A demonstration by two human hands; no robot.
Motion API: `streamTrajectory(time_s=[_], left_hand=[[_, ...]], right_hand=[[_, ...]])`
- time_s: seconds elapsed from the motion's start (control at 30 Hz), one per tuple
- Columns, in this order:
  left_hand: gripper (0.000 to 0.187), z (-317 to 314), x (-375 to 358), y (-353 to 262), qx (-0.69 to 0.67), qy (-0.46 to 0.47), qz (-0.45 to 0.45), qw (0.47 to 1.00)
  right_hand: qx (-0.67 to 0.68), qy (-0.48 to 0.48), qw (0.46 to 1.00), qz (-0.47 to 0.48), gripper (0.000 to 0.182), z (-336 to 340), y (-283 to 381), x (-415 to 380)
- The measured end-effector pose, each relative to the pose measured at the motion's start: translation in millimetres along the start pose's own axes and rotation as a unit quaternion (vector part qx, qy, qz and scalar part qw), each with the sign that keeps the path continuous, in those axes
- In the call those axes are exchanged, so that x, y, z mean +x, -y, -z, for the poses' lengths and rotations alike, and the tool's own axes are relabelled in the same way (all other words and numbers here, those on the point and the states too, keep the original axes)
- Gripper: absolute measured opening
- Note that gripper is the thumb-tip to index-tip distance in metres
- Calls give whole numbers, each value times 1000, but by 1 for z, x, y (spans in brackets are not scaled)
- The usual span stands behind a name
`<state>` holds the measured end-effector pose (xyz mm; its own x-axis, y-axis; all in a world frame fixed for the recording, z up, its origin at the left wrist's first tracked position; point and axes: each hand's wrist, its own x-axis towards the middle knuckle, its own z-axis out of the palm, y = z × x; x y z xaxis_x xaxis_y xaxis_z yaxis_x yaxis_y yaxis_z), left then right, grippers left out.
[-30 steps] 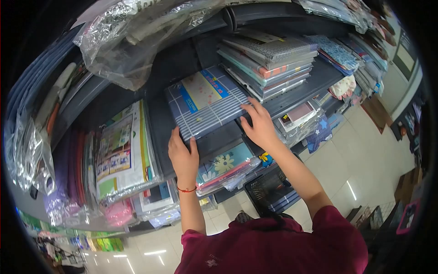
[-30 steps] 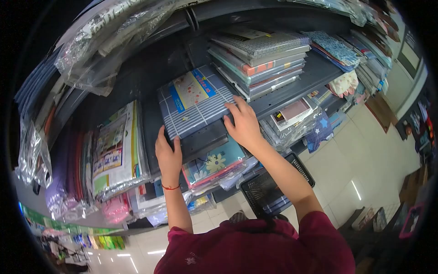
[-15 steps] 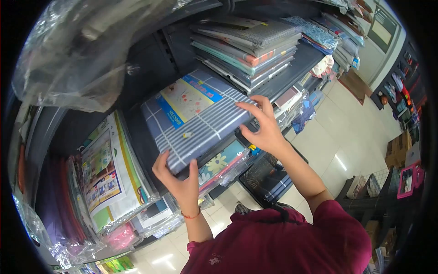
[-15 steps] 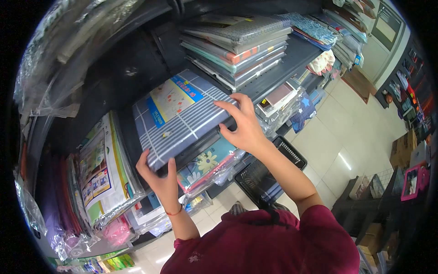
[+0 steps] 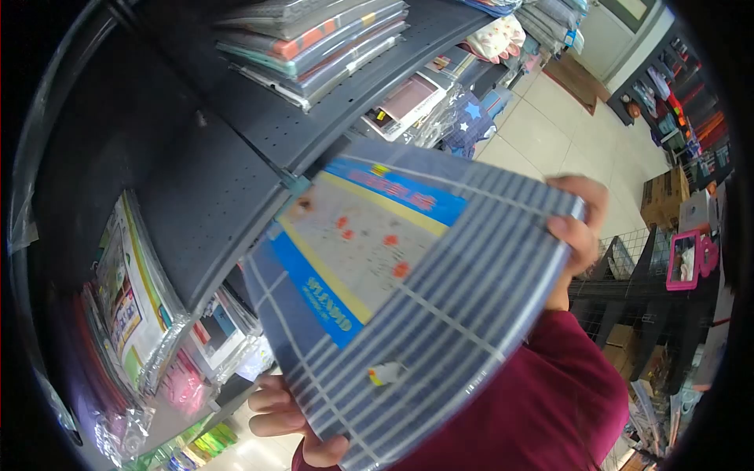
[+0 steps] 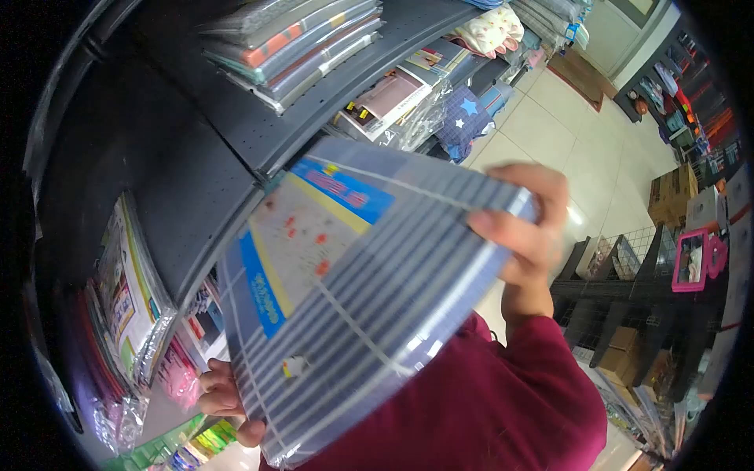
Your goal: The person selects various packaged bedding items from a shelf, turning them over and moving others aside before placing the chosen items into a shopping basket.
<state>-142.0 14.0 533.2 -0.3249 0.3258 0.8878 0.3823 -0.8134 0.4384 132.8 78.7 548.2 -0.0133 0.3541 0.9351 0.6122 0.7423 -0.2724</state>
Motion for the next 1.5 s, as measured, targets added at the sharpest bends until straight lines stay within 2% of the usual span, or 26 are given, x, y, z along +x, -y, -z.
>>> streamTrajectory(time_s=[0.03, 0.07, 0.17, 0.23, 0.27, 0.3, 0.43, 0.53, 0.63, 0.67, 0.77, 0.83, 0.87, 0.97, 1.03, 1.1, 1.17, 1.3, 1.37, 1.4, 1.5], left_hand=[[20, -8, -2, -8, -45, 12, -1, 999], [12, -16, -9, -16, -8, 39, 14, 999], [25, -36, -39, -2, -32, 176, 46, 983], [33, -60, -58, 13, -20, 274, 117, 954], [38, -75, -69, 18, 54, 329, 160, 929], [42, -88, -91, 27, 61, 332, 254, 907], [35, -78, -235, 106, 177, 439, 364, 802], [35, -58, -351, 157, 227, 447, 448, 741], [44, -48, -430, 184, 254, 477, 466, 701], [45, -45, -453, 190, 244, 501, 499, 663], [55, -31, -517, 194, 253, 530, 501, 636], [54, -32, -519, 195, 237, 520, 521, 634], [53, -35, -513, 199, 230, 515, 525, 637], [47, -32, -512, 200, 229, 547, 498, 633], [43, -39, -477, 189, 245, 572, 506, 597], [40, -34, -450, 178, 221, 555, 469, 650], [36, -25, -430, 170, 204, 577, 481, 628], [35, -5, -375, 152, 167, 576, 474, 644], [36, 7, -348, 144, 149, 589, 471, 640], [35, 14, -344, 145, 139, 590, 451, 655], [37, 29, -328, 160, 78, 546, 441, 708]], right_hand=[[-10, -3, 1000, -17, 24, 16, -2, -9], [-20, -5, 999, -33, 26, 33, -4, -18], [-74, 94, 990, -80, 34, 58, -38, -30], [-41, 174, 970, -167, 44, 58, -76, -60], [-36, 206, 957, -202, 47, 53, -95, -82], [1, 217, 948, -234, 48, 44, -115, -110], [49, 290, 888, -352, 42, 4, -178, -268], [57, 362, 842, -395, 43, -25, -192, -357], [43, 409, 792, -451, 41, -45, -209, -433], [41, 409, 786, -462, 41, -51, -212, -449], [1, 426, 785, -451, 43, -61, -224, -498], [-56, 449, 791, -412, 44, -67, -227, -510], [-54, 457, 778, -428, 45, -67, -228, -510], [-144, 500, 774, -361, 47, -67, -219, -502], [-110, 497, 766, -393, 49, -59, -215, -494], [-105, 486, 764, -411, 48, -49, -206, -485], [-98, 498, 753, -419, 44, -33, -194, -477], [-114, 514, 749, -404, 34, -4, -158, -451], [-113, 526, 727, -427, 34, 6, -144, -446], [-113, 533, 714, -440, 33, 7, -134, -439], [-63, 484, 756, -437, 35, 2, -117, -413]])
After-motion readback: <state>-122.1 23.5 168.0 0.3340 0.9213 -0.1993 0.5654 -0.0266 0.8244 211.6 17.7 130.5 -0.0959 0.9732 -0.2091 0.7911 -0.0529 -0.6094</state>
